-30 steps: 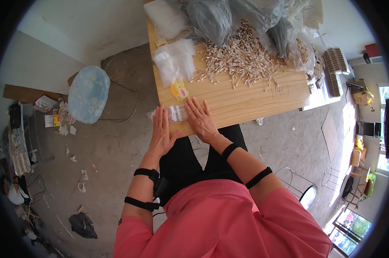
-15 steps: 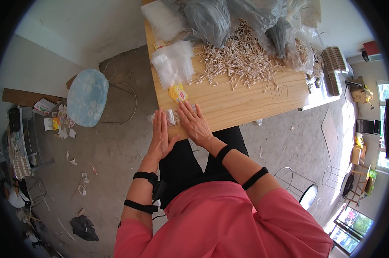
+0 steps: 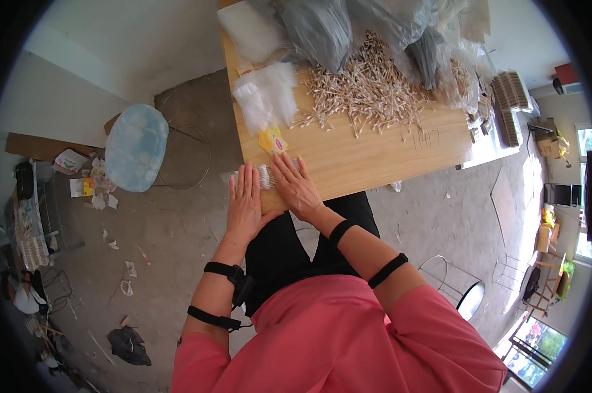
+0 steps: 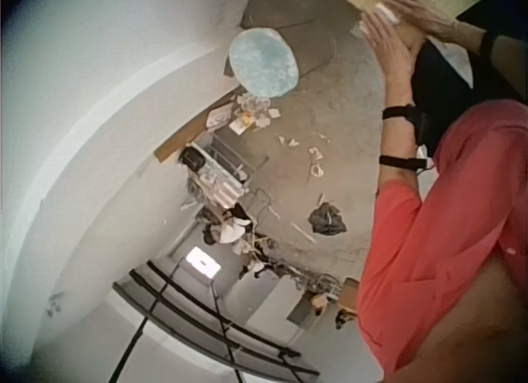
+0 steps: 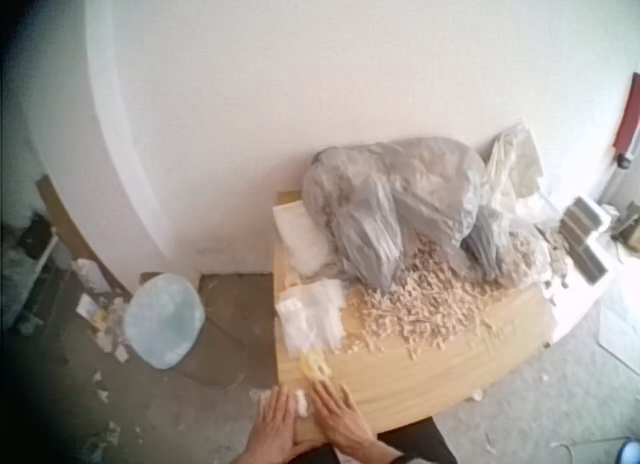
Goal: Counting and packaging groups of cotton swabs into small transparent plastic bags.
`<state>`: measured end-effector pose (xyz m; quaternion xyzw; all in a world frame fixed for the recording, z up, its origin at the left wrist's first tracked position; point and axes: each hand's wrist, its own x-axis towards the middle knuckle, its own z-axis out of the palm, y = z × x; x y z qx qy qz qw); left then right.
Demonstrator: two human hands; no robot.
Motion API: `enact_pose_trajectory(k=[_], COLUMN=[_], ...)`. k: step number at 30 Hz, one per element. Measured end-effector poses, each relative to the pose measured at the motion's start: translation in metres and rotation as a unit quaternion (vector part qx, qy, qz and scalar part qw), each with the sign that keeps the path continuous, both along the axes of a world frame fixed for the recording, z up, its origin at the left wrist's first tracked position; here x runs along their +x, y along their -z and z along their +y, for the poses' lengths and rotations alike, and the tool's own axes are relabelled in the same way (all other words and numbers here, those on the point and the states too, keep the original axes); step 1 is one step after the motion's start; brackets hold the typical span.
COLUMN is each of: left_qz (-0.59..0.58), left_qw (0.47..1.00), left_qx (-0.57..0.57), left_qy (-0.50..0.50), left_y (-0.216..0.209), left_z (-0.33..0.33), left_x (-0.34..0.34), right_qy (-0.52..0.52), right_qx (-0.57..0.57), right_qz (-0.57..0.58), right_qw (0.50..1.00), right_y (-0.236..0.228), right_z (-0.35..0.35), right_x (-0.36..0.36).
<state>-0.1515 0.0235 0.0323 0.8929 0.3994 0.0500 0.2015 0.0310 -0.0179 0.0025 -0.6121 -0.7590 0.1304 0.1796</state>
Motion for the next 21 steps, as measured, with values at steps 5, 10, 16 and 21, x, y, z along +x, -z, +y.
enact_pose_trajectory(k=[5, 10, 16, 21], left_qz=[-0.011, -0.353, -0.288, -0.29], left_qw=[0.991, 0.829, 0.815, 0.869], left_qx=[0.081, -0.067, -0.259, -0.048], left_qy=[-0.11, -0.429, -0.431, -0.397], left_y=[0.006, 0.049, 0.049, 0.049], left_z=[0.007, 0.022, 0.031, 0.027], left_x=[0.0, -0.02, -0.005, 0.004], right_qy=[0.133, 0.197, 0.195, 0.209], right_qx=[0.072, 0.087, 0.092, 0.043], right_qz=[0.244, 0.388, 0.483, 0.55], right_qw=[0.958, 0.896, 0.849, 0.808], right_y=[-0.004, -0.01, 0.005, 0.01], right_z=[-0.002, 0.013, 0.028, 0.034], right_x=[0.009, -0.011, -0.024, -0.058])
